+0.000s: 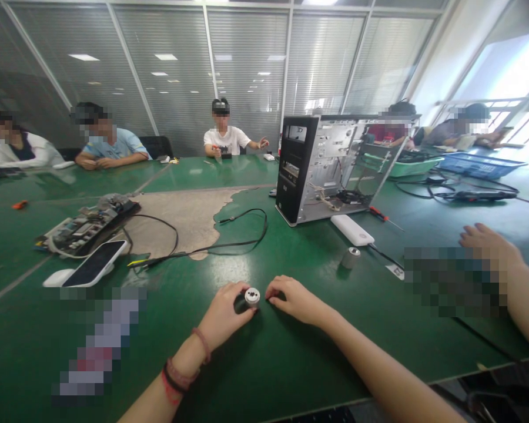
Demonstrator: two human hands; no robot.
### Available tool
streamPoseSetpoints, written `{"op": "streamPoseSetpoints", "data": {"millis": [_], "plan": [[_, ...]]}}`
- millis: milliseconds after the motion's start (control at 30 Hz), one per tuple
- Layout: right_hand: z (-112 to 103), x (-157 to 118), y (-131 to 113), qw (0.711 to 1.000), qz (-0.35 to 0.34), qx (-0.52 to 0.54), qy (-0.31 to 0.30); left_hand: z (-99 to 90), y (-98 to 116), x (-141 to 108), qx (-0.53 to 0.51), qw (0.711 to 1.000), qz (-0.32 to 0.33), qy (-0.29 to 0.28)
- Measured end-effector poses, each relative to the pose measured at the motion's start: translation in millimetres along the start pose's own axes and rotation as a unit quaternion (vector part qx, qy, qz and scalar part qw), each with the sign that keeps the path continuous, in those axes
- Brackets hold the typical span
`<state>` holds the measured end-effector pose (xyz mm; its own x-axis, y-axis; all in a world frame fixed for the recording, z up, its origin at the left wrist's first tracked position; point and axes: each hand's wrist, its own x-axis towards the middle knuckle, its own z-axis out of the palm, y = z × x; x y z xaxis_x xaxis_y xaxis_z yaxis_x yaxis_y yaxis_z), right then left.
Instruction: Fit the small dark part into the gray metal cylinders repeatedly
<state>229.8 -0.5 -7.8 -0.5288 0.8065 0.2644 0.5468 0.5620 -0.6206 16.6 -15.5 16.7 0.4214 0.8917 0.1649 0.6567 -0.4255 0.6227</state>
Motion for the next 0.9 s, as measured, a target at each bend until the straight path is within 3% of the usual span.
{"op": "streamPoseSetpoints", "data": {"millis": [300, 400, 533, 667, 900], "plan": [[-2.5, -1.5, 3.0, 0.999, 0.017, 0.023, -0.022, 1.6, -2.8, -0.8, 0.010, 1.000, 0.016, 0.001], [-4.0, -2.6, 2.7, 0.999, 0.028, 0.039, 0.001, 1.3, -4.1, -1.2, 0.013, 1.000, 0.018, 0.005], [-3.5, -2.5, -6.5, 0.999, -0.007, 0.022, 0.030, -5.5, -6.1, -1.1, 0.014, 0.999, 0.038, -0.021], [5.1, -0.1, -21.1, 0.998, -0.051, 0.027, 0.019, -13.7, -11.8, -1.0, 0.028, 0.996, 0.074, -0.049], [28.8, 1.1, -28.4, 0.996, -0.029, 0.010, 0.078, -9.4, -20.9, -1.6, 0.087, 0.990, 0.105, -0.034]]}}
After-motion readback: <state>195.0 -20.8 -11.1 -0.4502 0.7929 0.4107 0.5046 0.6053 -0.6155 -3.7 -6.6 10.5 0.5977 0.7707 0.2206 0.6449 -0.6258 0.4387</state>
